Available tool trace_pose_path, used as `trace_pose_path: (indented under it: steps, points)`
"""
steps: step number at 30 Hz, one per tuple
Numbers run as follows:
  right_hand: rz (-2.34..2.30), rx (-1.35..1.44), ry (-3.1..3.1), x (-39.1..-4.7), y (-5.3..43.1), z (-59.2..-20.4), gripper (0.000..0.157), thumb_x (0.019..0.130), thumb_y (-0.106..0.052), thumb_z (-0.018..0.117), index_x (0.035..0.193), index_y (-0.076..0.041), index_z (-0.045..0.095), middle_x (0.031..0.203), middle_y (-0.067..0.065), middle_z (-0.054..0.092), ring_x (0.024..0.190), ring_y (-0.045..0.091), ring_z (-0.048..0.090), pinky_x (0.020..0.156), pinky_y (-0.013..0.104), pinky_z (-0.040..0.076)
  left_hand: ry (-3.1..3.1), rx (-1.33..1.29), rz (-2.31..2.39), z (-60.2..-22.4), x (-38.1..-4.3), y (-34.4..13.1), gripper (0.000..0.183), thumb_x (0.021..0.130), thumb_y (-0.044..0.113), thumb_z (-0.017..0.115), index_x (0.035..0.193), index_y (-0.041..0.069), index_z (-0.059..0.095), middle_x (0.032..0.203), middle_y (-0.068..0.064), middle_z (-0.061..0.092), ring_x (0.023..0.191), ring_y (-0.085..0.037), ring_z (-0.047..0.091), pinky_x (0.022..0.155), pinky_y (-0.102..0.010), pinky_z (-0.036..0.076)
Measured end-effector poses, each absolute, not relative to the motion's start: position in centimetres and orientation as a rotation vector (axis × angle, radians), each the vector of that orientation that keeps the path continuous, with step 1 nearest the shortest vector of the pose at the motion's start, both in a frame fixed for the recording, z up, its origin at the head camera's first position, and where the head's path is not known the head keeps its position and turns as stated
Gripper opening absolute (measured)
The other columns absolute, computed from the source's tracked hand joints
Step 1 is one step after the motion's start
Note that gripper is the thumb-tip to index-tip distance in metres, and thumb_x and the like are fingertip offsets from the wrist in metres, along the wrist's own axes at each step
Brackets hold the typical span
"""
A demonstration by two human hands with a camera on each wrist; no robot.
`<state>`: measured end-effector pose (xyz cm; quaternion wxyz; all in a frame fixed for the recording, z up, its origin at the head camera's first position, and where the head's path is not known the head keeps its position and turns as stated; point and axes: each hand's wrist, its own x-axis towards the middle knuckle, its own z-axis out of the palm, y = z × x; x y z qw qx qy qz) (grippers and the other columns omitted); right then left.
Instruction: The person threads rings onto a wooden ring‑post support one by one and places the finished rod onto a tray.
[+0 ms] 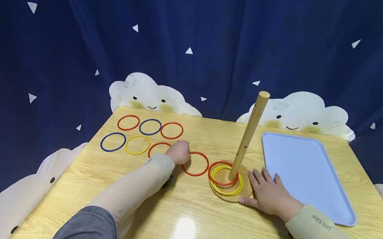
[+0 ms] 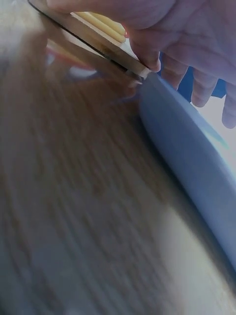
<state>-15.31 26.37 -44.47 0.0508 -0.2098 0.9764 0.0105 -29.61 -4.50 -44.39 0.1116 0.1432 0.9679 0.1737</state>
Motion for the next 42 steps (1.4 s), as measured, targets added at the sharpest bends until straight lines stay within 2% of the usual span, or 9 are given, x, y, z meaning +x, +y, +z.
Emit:
trace_pose_path:
  steps: [4, 7, 9, 11, 14, 18, 26, 35, 42]
  points:
    - [0.018, -0.637, 2.963, -15.2, 26.2, -44.5, 0.099, 0.092, -0.072, 0.057, 0.151, 0.007, 0.043, 0.151, 0.03, 0.045, 0.141, 0.057, 0.033, 0.103, 0.079, 0.03, 2.817, 0.533, 0.557, -44.3, -29.6, -5.3, 0.015, 0.089, 0.0, 0.064, 0.076, 0.006, 0.061, 0.077, -0.005, 0.058, 0.068, -0.018, 0.05, 0.063, -0.029, 0.045]
    - [0.024, -0.635, 2.965, -15.2, 26.2, -44.5, 0.098, 0.093, -0.071, 0.058, 0.151, 0.007, 0.044, 0.151, 0.029, 0.045, 0.141, 0.056, 0.033, 0.103, 0.079, 0.03, 2.761, 0.556, 0.705, -43.8, -29.7, -6.1, 0.007, 0.091, 0.003, 0.064, 0.084, 0.004, 0.065, 0.082, -0.005, 0.06, 0.071, -0.017, 0.051, 0.065, -0.028, 0.045]
    - [0.041, -0.641, 2.975, -15.2, 26.2, -44.5, 0.098, 0.092, -0.072, 0.058, 0.15, 0.006, 0.045, 0.151, 0.03, 0.045, 0.141, 0.056, 0.034, 0.103, 0.08, 0.031, 2.679, 0.514, 0.885, -43.2, -29.7, -6.6, 0.005, 0.094, 0.002, 0.061, 0.095, 0.001, 0.067, 0.086, -0.006, 0.061, 0.072, -0.018, 0.056, 0.068, -0.03, 0.052]
    - [0.045, -0.643, 2.993, -15.3, 26.2, -44.5, 0.099, 0.091, -0.072, 0.059, 0.151, 0.006, 0.044, 0.152, 0.03, 0.043, 0.141, 0.056, 0.033, 0.104, 0.079, 0.03, 2.57, 0.457, 1.101, -42.4, -29.8, -7.0, 0.012, 0.097, 0.0, 0.058, 0.105, -0.004, 0.066, 0.09, -0.007, 0.06, 0.075, -0.019, 0.059, 0.077, -0.037, 0.059]
    - [0.04, -0.643, 3.027, -15.5, 26.2, -44.5, 0.103, 0.089, -0.074, 0.061, 0.151, 0.006, 0.044, 0.154, 0.031, 0.041, 0.142, 0.055, 0.032, 0.105, 0.079, 0.029, 2.357, 0.341, 1.45, -40.8, -29.9, -7.3, 0.016, 0.101, -0.004, 0.052, 0.114, -0.009, 0.06, 0.095, -0.012, 0.058, 0.081, -0.024, 0.063, 0.088, -0.052, 0.06]
    - [-0.028, -0.642, 3.006, -15.7, 26.4, -44.5, 0.105, 0.088, -0.073, 0.062, 0.152, 0.008, 0.042, 0.155, 0.032, 0.039, 0.144, 0.054, 0.031, 0.106, 0.079, 0.027, 2.153, 0.281, 1.777, -38.4, -29.8, -7.4, 0.012, 0.102, -0.005, 0.052, 0.112, -0.007, 0.056, 0.104, -0.019, 0.056, 0.09, -0.025, 0.061, 0.093, -0.052, 0.058]
    - [-0.121, -0.642, 2.928, -15.7, 26.5, -44.4, 0.104, 0.09, -0.07, 0.063, 0.15, 0.012, 0.041, 0.155, 0.034, 0.037, 0.144, 0.056, 0.029, 0.106, 0.08, 0.025, 1.858, 0.331, 2.186, -32.9, -29.1, -6.3, 0.008, 0.102, -0.007, 0.053, 0.107, -0.002, 0.055, 0.094, -0.007, 0.057, 0.081, -0.015, 0.059, 0.074, -0.029, 0.061]
    - [-0.148, -0.617, 2.917, -15.8, 26.6, -44.8, 0.104, 0.092, -0.07, 0.061, 0.152, 0.011, 0.037, 0.156, 0.034, 0.034, 0.144, 0.057, 0.027, 0.107, 0.08, 0.024, 1.526, 0.495, 2.449, -25.2, -27.4, -4.9, 0.017, 0.101, -0.01, 0.054, 0.099, 0.004, 0.063, 0.088, -0.009, 0.064, 0.073, -0.016, 0.064, 0.068, -0.026, 0.061]
    - [-0.148, -0.621, 2.931, -15.7, 26.6, -45.0, 0.105, 0.091, -0.071, 0.061, 0.152, 0.011, 0.038, 0.156, 0.036, 0.033, 0.144, 0.058, 0.026, 0.106, 0.081, 0.024, 1.432, 0.625, 2.417, -22.2, -25.8, -2.9, 0.016, 0.102, -0.01, 0.052, 0.102, 0.002, 0.063, 0.089, -0.008, 0.065, 0.075, -0.017, 0.063, 0.069, -0.025, 0.06]
